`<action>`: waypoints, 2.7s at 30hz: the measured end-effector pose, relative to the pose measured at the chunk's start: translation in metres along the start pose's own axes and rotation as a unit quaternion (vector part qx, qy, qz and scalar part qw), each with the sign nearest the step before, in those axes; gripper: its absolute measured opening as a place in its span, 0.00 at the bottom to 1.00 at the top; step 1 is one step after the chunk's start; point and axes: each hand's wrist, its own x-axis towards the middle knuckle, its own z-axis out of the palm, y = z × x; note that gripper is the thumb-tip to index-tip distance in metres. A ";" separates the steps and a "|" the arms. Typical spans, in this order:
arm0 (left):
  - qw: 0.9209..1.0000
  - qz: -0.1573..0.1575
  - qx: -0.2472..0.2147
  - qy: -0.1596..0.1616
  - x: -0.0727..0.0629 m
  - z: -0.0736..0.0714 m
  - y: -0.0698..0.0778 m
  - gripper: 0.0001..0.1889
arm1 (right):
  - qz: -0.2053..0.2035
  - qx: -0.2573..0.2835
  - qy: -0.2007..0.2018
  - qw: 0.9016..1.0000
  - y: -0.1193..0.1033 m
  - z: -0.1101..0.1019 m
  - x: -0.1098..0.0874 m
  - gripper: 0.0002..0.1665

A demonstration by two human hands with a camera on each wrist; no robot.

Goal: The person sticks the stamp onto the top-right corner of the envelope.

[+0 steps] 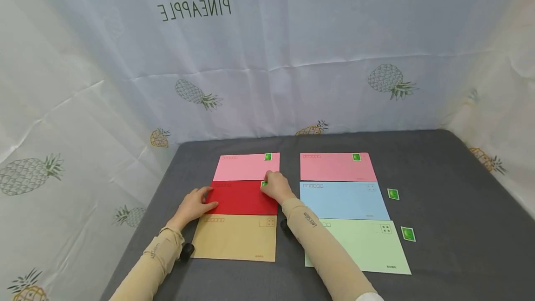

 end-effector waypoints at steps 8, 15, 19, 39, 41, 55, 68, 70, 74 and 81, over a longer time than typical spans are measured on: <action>1.000 0.005 -0.017 -0.011 0.002 -0.002 0.000 0.32 | -0.001 0.007 -0.005 1.000 0.002 -0.001 0.000 0.13; 0.999 0.022 -0.018 -0.017 0.006 -0.005 -0.001 0.30 | 0.001 0.019 -0.003 1.000 0.002 -0.002 0.000 0.13; 1.000 0.021 -0.010 -0.012 0.006 -0.006 0.001 0.30 | 0.006 0.028 0.000 1.000 0.001 -0.003 0.000 0.13; 0.998 0.051 -0.020 0.015 0.004 -0.009 0.027 0.28 | -0.027 0.081 0.011 0.996 -0.003 -0.024 -0.011 0.12; 0.998 0.057 -0.028 0.013 0.004 -0.009 0.031 0.28 | -0.032 0.080 0.015 0.996 -0.003 -0.026 -0.012 0.12; 0.992 0.096 -0.080 0.012 0.008 -0.002 0.070 0.25 | -0.041 0.101 0.017 0.994 0.005 -0.046 -0.024 0.13; 0.984 0.117 -0.134 -0.025 0.004 0.015 0.104 0.26 | -0.077 0.118 0.013 0.990 0.033 -0.059 -0.032 0.14; 0.982 0.127 -0.134 -0.027 0.004 0.017 0.109 0.26 | -0.081 0.126 0.014 0.989 0.038 -0.062 -0.033 0.14; 0.980 0.143 -0.135 -0.032 0.005 0.021 0.119 0.26 | -0.086 0.142 0.011 0.986 0.047 -0.068 -0.038 0.15; 0.978 0.151 -0.137 -0.052 0.003 0.028 0.133 0.25 | -0.090 0.153 -0.001 0.984 0.060 -0.076 -0.048 0.20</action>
